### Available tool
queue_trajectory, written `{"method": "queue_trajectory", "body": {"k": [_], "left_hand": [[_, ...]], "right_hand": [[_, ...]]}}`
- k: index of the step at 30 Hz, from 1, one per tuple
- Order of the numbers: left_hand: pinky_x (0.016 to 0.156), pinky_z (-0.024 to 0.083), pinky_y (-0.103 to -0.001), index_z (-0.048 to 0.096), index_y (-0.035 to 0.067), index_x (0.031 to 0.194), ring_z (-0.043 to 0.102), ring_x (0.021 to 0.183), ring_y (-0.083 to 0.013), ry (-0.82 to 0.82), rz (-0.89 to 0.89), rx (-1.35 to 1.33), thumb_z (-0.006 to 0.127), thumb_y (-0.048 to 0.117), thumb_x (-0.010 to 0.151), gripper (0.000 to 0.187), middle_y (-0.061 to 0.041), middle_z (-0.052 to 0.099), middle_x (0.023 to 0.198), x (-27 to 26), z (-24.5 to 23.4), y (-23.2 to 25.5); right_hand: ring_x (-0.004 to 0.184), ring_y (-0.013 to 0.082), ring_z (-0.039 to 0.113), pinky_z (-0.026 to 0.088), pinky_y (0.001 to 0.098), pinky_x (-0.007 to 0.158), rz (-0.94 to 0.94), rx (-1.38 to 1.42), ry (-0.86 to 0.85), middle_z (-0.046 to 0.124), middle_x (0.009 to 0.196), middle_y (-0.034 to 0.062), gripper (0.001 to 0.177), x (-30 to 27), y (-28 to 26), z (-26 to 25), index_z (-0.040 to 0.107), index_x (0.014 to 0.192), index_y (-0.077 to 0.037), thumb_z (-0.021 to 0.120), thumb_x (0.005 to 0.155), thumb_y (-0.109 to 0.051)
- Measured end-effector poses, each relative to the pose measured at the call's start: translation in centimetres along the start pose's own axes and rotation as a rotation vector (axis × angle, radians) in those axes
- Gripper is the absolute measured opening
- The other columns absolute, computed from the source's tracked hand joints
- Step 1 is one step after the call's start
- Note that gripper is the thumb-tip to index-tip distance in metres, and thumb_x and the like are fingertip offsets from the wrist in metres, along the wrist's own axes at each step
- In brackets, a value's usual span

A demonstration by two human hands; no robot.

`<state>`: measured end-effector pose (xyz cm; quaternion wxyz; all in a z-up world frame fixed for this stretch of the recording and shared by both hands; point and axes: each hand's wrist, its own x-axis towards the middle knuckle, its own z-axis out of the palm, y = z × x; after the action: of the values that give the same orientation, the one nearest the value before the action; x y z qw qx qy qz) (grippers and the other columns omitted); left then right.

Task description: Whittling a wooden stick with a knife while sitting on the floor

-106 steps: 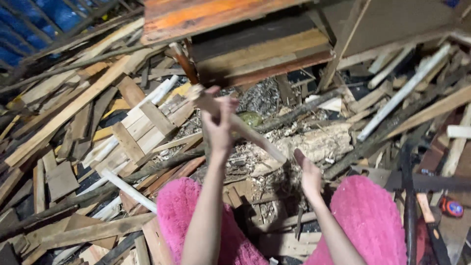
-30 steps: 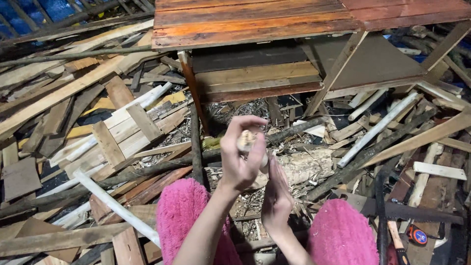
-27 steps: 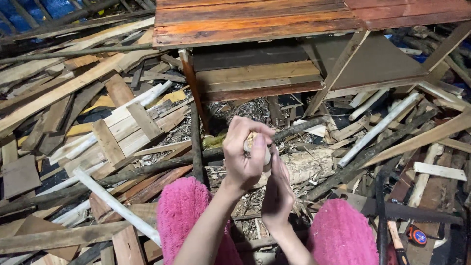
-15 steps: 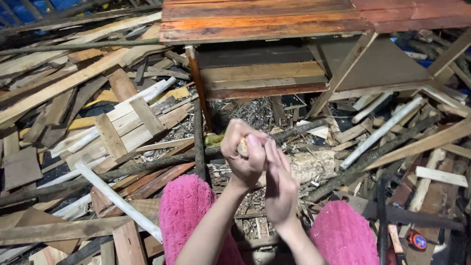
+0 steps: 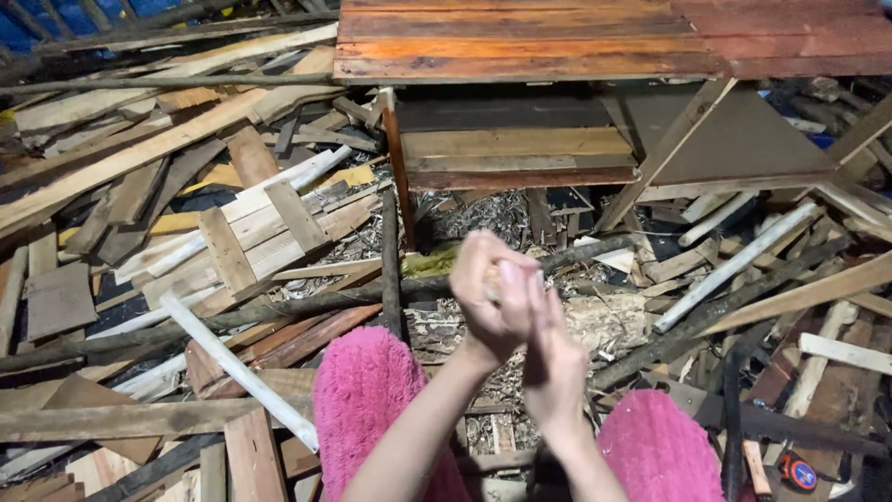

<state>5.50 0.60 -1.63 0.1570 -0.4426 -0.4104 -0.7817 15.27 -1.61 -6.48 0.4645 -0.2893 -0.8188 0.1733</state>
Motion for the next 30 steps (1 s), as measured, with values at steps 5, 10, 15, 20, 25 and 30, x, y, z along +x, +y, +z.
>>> {"method": "queue_trajectory", "body": {"k": [5,10,15,20,25,30], "left_hand": [[0.052,0.043,-0.028,0.051,0.01,0.068,0.042,0.058,-0.0137,0.052,-0.091,-0.086,0.043,0.011,0.081,0.016,-0.004,0.051,0.068,1.1,-1.0,-1.7],[0.056,0.051,-0.028,0.052,0.004,0.081,0.051,0.063,-0.0149,0.018,-0.162,-0.053,0.037,0.012,0.092,0.02,-0.008,0.055,0.077,3.2,-3.1,-0.9],[0.052,0.043,-0.026,0.054,0.006,0.078,0.046,0.056,-0.0123,-0.107,-0.224,-0.238,0.039,0.02,0.092,0.025,-0.005,0.052,0.071,3.4,-3.8,-0.6],[0.048,0.042,-0.027,0.054,0.006,0.077,0.046,0.055,-0.0129,-0.098,-0.183,-0.19,0.037,0.025,0.091,0.029,-0.005,0.052,0.069,2.3,-3.2,-1.6],[0.052,0.042,-0.028,0.062,0.01,0.069,0.052,0.052,-0.0151,-0.055,-0.15,-0.166,0.044,0.039,0.097,0.045,-0.007,0.055,0.056,1.5,-2.8,-1.7],[0.056,0.039,-0.029,0.053,0.007,0.078,0.045,0.06,-0.0127,-0.086,-0.258,-0.168,0.04,0.033,0.092,0.033,-0.004,0.048,0.075,2.6,-4.4,0.0]], "right_hand": [[0.111,0.0404,0.064,0.049,0.0452,0.112,-0.018,0.188,-0.061,0.047,0.139,0.0389,0.025,-0.7,-3.9,-1.2,0.054,0.113,0.022,0.042,0.095,0.01],[0.135,0.0389,0.055,0.047,0.0462,0.114,0.113,0.379,-0.057,0.057,0.14,0.0268,0.038,-5.0,-1.7,-0.4,0.063,0.124,0.01,0.042,0.097,-0.007],[0.033,0.0006,0.029,0.023,0.0153,0.029,0.173,0.125,0.266,0.064,0.138,0.0198,0.038,-3.0,0.8,-0.9,0.071,0.104,0.007,0.039,0.104,-0.013],[0.144,0.0335,0.047,0.031,0.0414,0.127,0.083,0.336,0.078,0.047,0.153,0.0208,0.039,-1.6,-2.3,1.7,0.046,0.143,0.005,0.041,0.105,-0.005],[0.076,0.0318,0.07,0.053,0.0419,0.067,0.512,0.395,-0.183,0.064,0.131,0.0304,0.064,2.6,-2.8,1.0,0.043,0.155,-0.015,0.025,0.104,-0.049],[0.15,0.0356,0.034,0.033,0.0442,0.122,0.129,0.417,-0.123,0.028,0.161,0.02,0.045,-2.5,-2.1,2.9,0.04,0.147,0.004,0.031,0.106,-0.014]]}}
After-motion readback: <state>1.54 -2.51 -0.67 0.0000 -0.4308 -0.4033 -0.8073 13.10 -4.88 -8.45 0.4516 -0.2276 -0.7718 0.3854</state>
